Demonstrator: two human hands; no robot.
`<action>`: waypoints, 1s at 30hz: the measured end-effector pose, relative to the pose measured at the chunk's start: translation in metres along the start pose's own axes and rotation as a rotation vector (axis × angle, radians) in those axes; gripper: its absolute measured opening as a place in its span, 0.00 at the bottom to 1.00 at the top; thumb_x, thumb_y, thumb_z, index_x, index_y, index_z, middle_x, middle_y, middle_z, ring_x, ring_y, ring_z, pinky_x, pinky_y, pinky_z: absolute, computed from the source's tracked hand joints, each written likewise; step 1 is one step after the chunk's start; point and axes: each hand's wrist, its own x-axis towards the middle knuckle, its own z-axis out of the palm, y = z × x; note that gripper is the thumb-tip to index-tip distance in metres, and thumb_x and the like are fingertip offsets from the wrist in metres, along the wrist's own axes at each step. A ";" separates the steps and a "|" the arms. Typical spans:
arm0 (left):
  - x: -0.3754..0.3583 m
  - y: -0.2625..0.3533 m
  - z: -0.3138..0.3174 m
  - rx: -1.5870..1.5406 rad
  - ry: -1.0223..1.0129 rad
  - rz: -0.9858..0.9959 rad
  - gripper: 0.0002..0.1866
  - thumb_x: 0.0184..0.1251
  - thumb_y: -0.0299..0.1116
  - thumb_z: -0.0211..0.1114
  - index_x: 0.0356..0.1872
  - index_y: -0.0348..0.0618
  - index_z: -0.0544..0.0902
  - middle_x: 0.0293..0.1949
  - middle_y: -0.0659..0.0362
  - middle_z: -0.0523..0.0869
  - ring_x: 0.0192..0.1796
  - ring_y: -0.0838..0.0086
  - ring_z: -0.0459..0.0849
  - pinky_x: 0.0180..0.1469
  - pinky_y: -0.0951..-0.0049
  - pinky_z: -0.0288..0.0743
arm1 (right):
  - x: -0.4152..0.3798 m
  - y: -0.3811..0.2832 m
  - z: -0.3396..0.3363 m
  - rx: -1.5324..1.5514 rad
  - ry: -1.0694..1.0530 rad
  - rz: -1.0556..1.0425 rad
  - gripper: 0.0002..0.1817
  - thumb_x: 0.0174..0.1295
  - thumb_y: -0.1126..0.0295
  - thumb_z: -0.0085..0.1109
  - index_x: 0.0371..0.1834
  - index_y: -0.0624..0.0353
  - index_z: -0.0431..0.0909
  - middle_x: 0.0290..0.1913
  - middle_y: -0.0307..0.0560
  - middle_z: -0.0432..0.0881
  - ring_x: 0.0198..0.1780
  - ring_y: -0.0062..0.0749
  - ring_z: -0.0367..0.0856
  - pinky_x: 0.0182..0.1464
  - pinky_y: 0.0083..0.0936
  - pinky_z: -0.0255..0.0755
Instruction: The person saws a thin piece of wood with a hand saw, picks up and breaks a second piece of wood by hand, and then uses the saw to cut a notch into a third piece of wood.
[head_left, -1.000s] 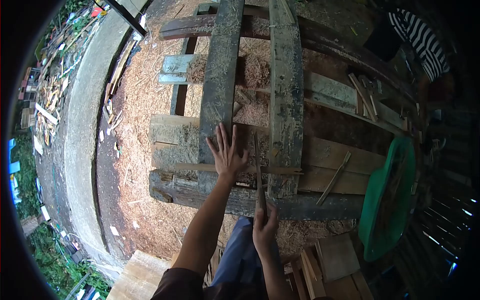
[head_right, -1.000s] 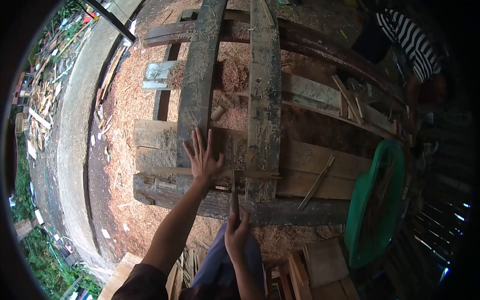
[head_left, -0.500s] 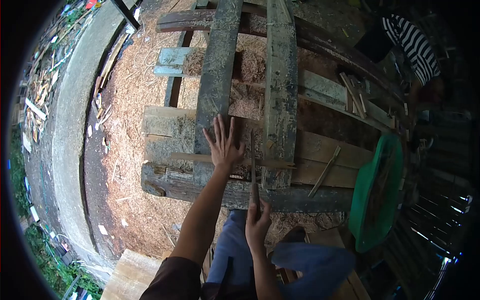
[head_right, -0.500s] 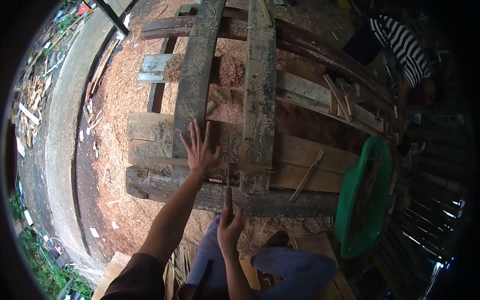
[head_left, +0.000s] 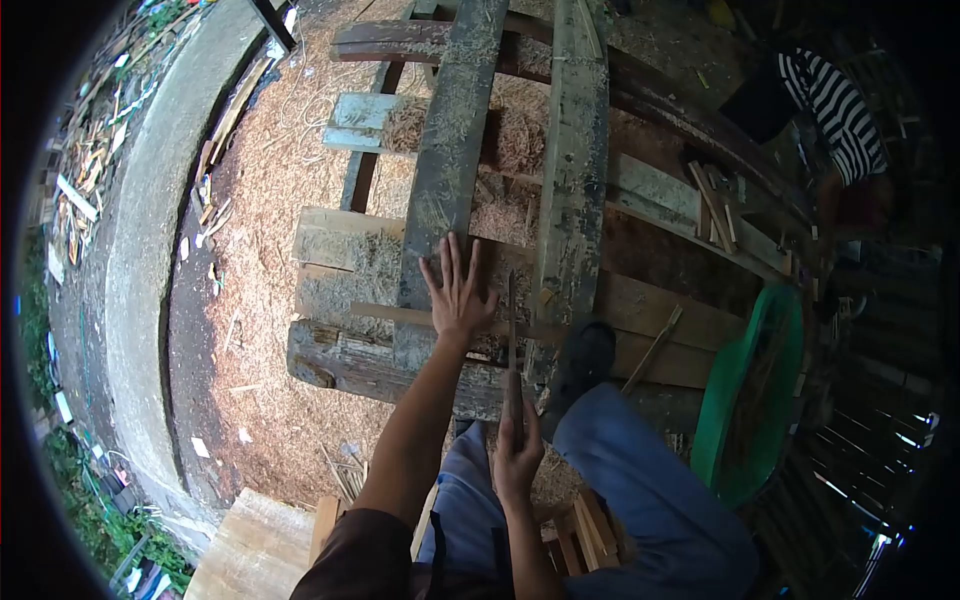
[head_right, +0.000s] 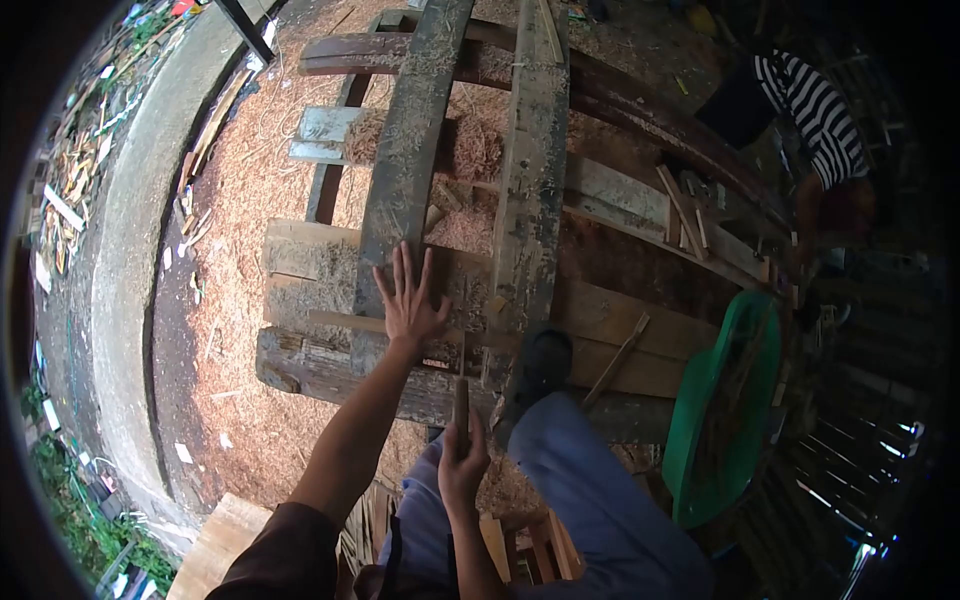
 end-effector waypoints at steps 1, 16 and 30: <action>0.004 0.001 -0.001 0.007 0.001 0.000 0.55 0.65 0.60 0.63 0.89 0.57 0.47 0.89 0.44 0.41 0.91 0.53 0.37 0.85 0.32 0.23 | 0.000 -0.001 -0.001 0.035 0.033 -0.040 0.27 0.81 0.59 0.60 0.74 0.68 0.74 0.50 0.50 0.86 0.44 0.29 0.84 0.46 0.29 0.78; 0.003 0.002 0.002 0.006 0.027 -0.007 0.51 0.69 0.55 0.60 0.89 0.55 0.48 0.89 0.44 0.40 0.91 0.53 0.37 0.86 0.33 0.24 | -0.012 -0.004 0.001 -0.003 0.035 0.061 0.23 0.82 0.61 0.58 0.70 0.67 0.75 0.56 0.54 0.84 0.51 0.30 0.86 0.52 0.29 0.79; 0.004 0.001 0.005 0.037 0.022 -0.018 0.52 0.69 0.59 0.60 0.89 0.57 0.45 0.89 0.46 0.40 0.91 0.53 0.37 0.86 0.33 0.25 | 0.024 0.004 -0.004 0.027 0.004 0.071 0.24 0.83 0.59 0.57 0.68 0.68 0.76 0.50 0.53 0.86 0.45 0.32 0.86 0.47 0.33 0.79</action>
